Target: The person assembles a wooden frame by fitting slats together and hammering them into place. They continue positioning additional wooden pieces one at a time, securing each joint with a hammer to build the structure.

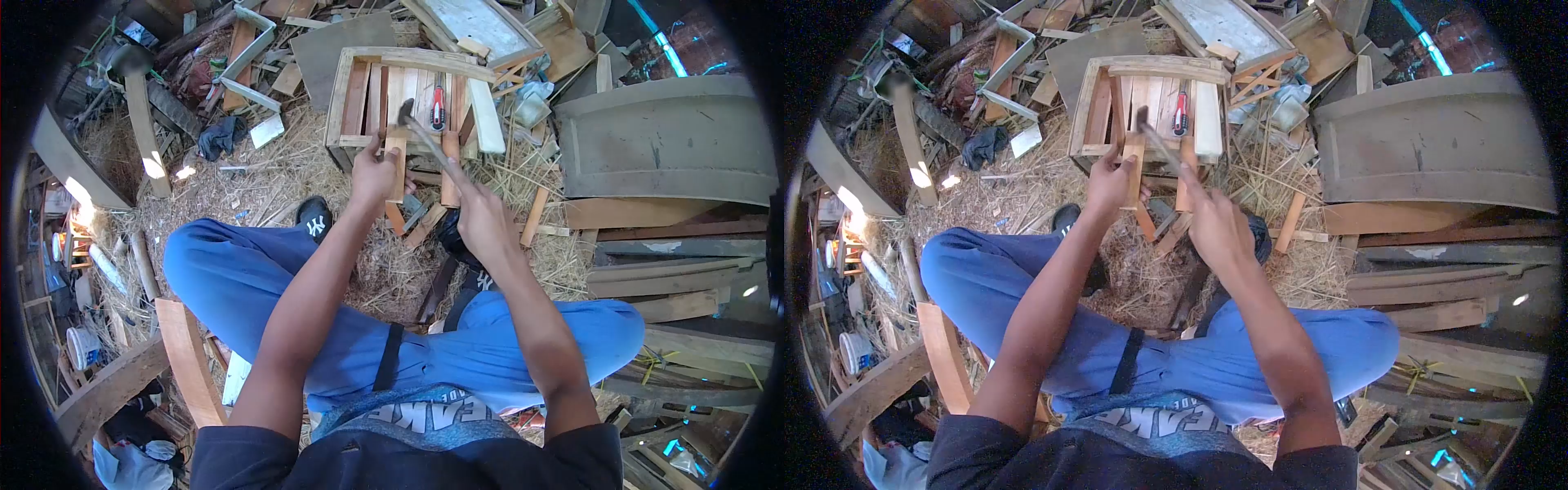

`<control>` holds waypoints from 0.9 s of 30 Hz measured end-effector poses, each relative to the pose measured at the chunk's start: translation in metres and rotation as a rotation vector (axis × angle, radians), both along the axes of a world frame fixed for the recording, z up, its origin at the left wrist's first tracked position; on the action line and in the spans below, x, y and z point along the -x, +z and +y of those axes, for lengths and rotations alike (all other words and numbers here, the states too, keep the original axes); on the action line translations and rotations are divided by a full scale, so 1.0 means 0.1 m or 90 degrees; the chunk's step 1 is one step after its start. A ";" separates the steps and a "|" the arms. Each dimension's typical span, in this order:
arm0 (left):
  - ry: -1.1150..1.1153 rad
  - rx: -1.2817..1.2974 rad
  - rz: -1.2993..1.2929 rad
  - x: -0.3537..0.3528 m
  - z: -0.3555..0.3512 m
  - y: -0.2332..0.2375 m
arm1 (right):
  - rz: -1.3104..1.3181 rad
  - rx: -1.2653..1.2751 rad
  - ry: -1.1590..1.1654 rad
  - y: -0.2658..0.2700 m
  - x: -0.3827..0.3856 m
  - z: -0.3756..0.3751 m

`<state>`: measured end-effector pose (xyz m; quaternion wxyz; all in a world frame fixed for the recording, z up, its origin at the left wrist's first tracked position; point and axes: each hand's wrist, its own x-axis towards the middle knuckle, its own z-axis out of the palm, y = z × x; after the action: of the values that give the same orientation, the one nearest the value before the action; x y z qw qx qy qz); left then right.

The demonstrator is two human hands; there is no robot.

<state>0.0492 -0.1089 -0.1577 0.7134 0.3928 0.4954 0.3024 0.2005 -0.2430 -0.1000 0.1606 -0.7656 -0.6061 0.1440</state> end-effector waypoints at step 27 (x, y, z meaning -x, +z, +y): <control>0.019 0.010 0.015 0.02 -0.02 -0.02 | 0.067 -0.108 0.005 0.06 -0.02 -0.02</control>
<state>0.0469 -0.1110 -0.1601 0.7059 0.3833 0.5118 0.3046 0.2021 -0.2451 -0.0944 0.2561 -0.7381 -0.6100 0.1326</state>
